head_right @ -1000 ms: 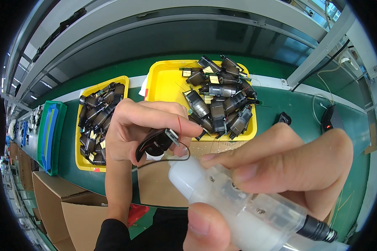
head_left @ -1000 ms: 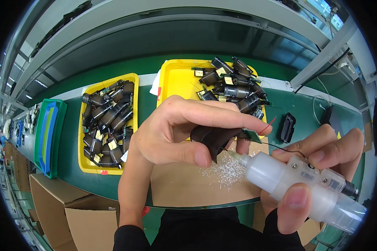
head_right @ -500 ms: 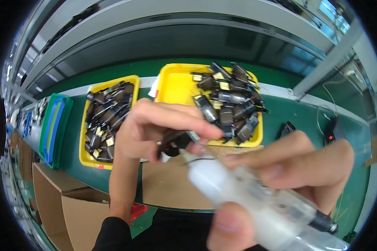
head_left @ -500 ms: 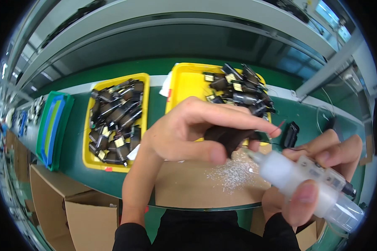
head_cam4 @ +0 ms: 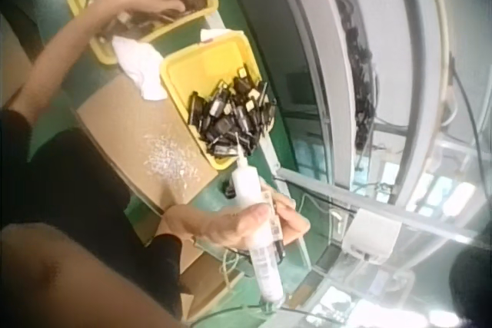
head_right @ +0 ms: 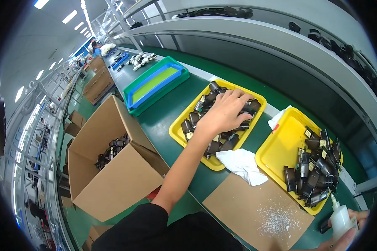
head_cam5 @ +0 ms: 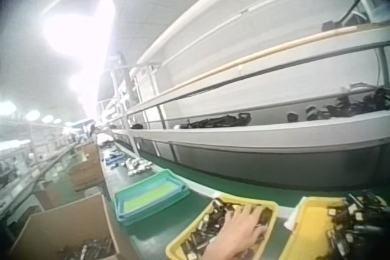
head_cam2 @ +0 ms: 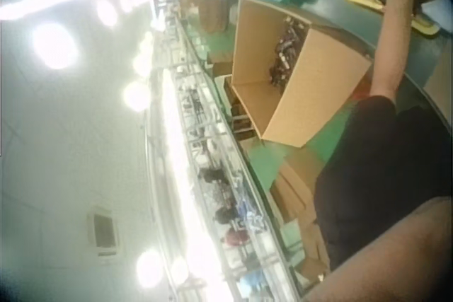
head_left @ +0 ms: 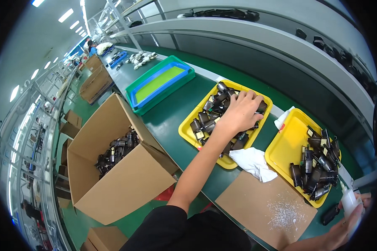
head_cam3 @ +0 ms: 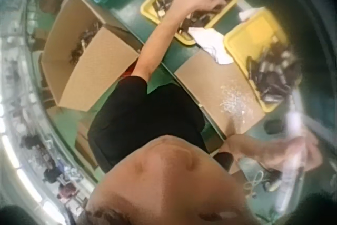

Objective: The person repeatedly picks up small black cylindrical components from a yellow tray and applies a clear liquid from a syringe-like dispenser into the open end of each component. After dispensing the liquid, the person places the component back into the tray. The process is repeated for multiple units throughout the clip.

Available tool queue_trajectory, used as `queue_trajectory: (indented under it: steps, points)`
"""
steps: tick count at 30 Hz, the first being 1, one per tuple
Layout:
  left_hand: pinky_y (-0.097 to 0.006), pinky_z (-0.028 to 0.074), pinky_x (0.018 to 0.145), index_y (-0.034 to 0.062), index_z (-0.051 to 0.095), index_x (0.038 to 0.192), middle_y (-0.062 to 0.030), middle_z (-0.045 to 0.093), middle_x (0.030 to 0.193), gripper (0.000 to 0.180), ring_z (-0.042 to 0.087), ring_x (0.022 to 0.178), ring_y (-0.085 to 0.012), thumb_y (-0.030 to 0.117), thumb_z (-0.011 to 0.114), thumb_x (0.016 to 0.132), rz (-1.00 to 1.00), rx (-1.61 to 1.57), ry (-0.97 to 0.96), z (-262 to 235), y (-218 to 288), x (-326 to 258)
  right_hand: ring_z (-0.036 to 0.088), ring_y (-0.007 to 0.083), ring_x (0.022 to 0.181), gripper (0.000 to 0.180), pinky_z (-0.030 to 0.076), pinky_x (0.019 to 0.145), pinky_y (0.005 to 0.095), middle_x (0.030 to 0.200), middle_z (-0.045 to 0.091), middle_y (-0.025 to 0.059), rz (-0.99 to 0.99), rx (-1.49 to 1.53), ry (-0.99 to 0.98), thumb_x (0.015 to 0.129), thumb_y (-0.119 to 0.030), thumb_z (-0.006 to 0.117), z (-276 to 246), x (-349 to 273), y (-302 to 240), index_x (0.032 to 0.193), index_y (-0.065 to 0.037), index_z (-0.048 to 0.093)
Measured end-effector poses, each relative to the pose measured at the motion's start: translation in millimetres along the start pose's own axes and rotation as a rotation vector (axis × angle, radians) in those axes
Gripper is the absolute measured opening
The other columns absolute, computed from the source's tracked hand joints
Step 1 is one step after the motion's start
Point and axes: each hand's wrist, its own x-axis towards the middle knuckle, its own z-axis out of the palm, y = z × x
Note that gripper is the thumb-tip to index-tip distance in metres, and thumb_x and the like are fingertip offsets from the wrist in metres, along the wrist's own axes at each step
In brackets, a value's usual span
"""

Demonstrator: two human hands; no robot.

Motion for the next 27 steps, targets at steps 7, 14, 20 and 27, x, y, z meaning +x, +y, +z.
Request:
queue_trajectory:
  steps: [7, 14, 20, 27]
  points:
    - [-0.043, 0.038, 0.093, 0.0106, 0.053, 0.119, -0.0164, 0.049, 0.119, 0.045, 0.047, 0.111, -0.0318, 0.021, 0.065, 0.077, 0.390, -0.457, -0.388, 67.2, 109.0, 18.6, 0.050, 0.0150, 0.062, 0.017, 0.041, 0.057, 0.0245, 0.083, 0.049, 0.0118, 0.086, -0.069, -0.135, 0.091, -0.016, 0.049, -16.4, -1.0, 24.2, 0.089, -0.001, 0.042]
    - [-0.050, 0.036, 0.091, 0.0140, 0.056, 0.116, -0.0142, 0.046, 0.117, 0.046, 0.040, 0.113, -0.0367, 0.024, 0.069, 0.073, 0.452, -0.506, -0.482, 113.4, 172.5, 19.4, 0.050, 0.0162, 0.061, 0.019, 0.042, 0.057, 0.0247, 0.076, 0.047, 0.0096, 0.096, -0.032, -0.121, 0.090, -0.017, 0.051, -5.4, 4.0, 16.8, 0.085, 0.000, 0.044]
    - [-0.050, 0.035, 0.090, 0.0087, 0.066, 0.094, -0.0105, 0.052, 0.105, 0.024, 0.039, 0.112, -0.0304, 0.016, 0.069, 0.071, 0.418, -0.377, -0.283, 114.6, 143.4, 14.9, 0.051, 0.0162, 0.061, 0.020, 0.042, 0.056, 0.0249, 0.077, 0.047, 0.0099, 0.106, -0.052, -0.129, 0.090, -0.017, 0.051, -8.7, 3.5, 14.8, 0.083, 0.001, 0.044]
    - [-0.043, 0.045, 0.076, 0.0025, 0.062, 0.081, -0.0154, 0.055, 0.095, 0.020, 0.056, 0.087, -0.0347, 0.018, 0.070, 0.072, 0.304, -0.499, -0.254, 102.6, 122.1, 19.7, 0.050, 0.0144, 0.061, 0.020, 0.043, 0.058, 0.0242, 0.075, 0.050, 0.0110, 0.166, -0.019, -0.088, 0.086, -0.016, 0.054, -10.3, 2.5, 14.3, 0.086, 0.000, 0.041]
